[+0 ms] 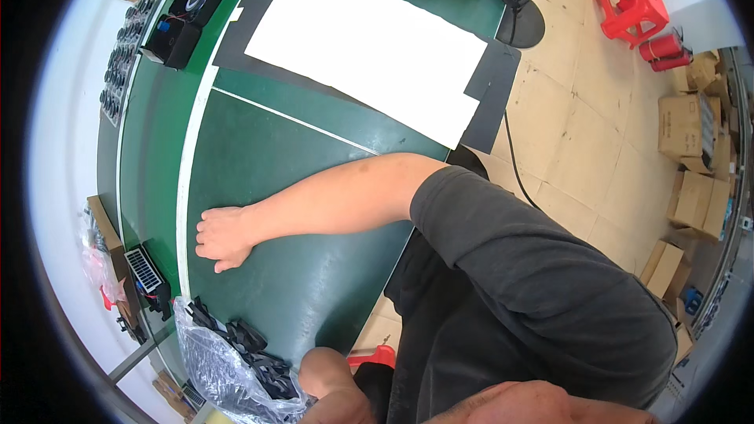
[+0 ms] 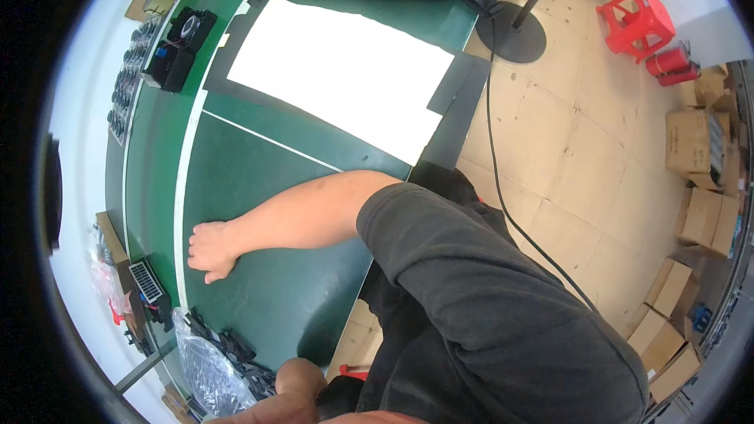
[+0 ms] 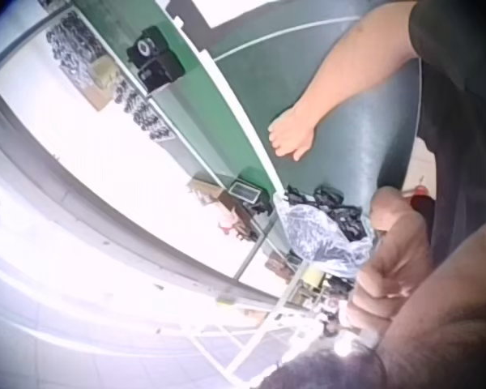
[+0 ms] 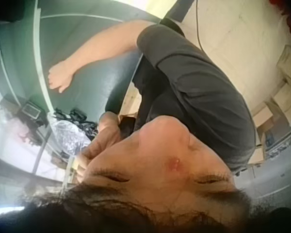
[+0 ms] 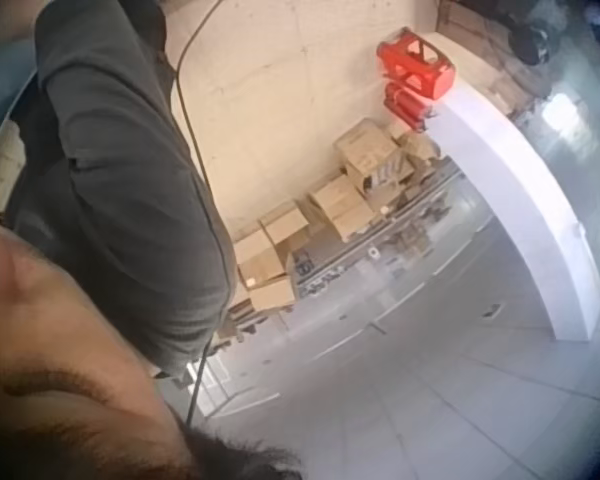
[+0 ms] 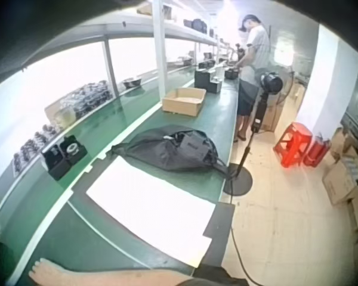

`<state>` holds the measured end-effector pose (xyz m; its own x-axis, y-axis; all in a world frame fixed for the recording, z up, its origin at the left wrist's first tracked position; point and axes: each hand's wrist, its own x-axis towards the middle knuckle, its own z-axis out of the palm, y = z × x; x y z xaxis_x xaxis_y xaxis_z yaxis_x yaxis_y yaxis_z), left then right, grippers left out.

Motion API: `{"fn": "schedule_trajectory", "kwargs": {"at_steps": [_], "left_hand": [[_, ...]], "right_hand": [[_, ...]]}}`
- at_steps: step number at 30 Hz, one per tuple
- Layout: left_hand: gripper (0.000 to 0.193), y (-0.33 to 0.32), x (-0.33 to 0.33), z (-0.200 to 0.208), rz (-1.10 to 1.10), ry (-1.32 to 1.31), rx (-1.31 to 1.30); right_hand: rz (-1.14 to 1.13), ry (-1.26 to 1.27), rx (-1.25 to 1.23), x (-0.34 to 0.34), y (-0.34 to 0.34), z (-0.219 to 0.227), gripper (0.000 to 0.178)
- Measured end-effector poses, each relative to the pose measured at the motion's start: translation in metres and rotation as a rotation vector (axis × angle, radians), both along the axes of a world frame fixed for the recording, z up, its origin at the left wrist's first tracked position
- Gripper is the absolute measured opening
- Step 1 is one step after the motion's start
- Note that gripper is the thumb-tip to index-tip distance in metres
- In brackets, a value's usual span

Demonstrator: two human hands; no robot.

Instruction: Assembling the internal components and applying adhesive strips to a small electronic device housing.

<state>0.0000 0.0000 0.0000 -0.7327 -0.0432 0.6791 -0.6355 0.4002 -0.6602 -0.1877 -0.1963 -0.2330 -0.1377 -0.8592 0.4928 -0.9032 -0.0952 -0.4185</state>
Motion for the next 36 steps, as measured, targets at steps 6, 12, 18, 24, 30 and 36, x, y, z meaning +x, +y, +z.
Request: {"fn": "schedule_trajectory", "kwargs": {"at_steps": [6, 12, 18, 24, 30, 36], "left_hand": [[0.054, -0.033, -0.02, -0.033, -0.684, 0.206, 0.64], [0.019, -0.082, -0.056, -0.08, -1.975, 0.493, 1.449], [0.017, -0.16, -0.082, -0.179, -1.643, 0.518, 1.395], [0.031, -0.213, -0.068, -0.203, -0.946, 0.742, 1.587], [0.015, -0.218, -0.071, -0.197, -0.992, 0.462, 1.209], [0.029, -0.216, -0.069, -0.18, -0.946, 0.445, 1.332]], "right_hand": [[0.002, 0.002, 0.017, -0.004, 0.011, -0.018, 0.049], [0.042, 0.009, -0.03, 0.011, -0.003, 0.006, 0.05], [0.084, -0.011, -0.081, -0.002, -0.012, -0.016, 0.041], [0.025, -0.006, -0.147, -0.012, 0.008, 0.001, 0.023], [0.126, -0.09, -0.15, -0.01, 0.016, 0.004, 0.022], [0.135, -0.051, 0.152, -0.014, 0.035, 0.025, 0.029]]}}
